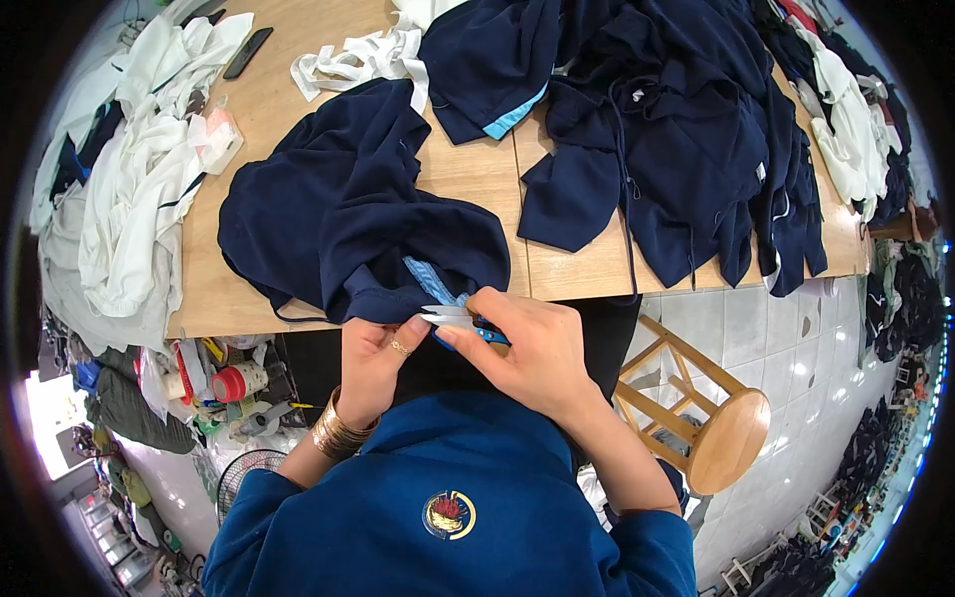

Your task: Trimming excess threads from finished garments using a thread nipper in a factory setting.

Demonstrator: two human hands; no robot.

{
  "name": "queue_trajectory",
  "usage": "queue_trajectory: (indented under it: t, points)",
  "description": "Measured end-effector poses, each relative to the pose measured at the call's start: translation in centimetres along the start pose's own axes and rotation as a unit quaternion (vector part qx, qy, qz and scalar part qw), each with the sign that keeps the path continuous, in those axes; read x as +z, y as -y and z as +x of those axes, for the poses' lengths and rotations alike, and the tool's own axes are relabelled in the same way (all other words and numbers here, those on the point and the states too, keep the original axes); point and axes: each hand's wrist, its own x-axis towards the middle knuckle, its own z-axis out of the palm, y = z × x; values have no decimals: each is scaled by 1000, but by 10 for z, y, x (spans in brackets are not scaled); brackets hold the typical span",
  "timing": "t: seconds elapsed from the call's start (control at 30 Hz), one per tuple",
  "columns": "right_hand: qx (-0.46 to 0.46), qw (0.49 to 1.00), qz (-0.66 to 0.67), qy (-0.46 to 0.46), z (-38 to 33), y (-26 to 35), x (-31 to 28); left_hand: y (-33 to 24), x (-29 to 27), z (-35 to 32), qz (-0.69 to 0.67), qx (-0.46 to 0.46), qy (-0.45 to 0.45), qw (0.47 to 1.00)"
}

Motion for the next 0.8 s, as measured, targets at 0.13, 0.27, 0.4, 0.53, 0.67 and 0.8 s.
queue_trajectory:
  t: [0.13, 0.27, 0.4, 0.53, 0.67, 0.8]
  points:
    - [-33, 999, -23, -26, 1, 2, 3, -3, 2, 0, 42, 24, -28, 998]
    - [-49, 998, -32, -34, 2, 3, 4, 1, -2, 0, 93, 44, -33, 994]
    - [-57, 997, -37, -45, 2, 3, 6, -3, -1, 0, 80, 35, -33, 996]
    - [-56, 996, -47, -45, 2, 3, 6, -1, 0, 1, 80, 53, -33, 995]
    - [-48, 998, -30, -41, 2, 3, 5, -2, 0, 1, 77, 51, -28, 995]
    - [-29, 999, -22, -18, 1, 1, 4, 1, 1, 0, 62, 49, -31, 996]
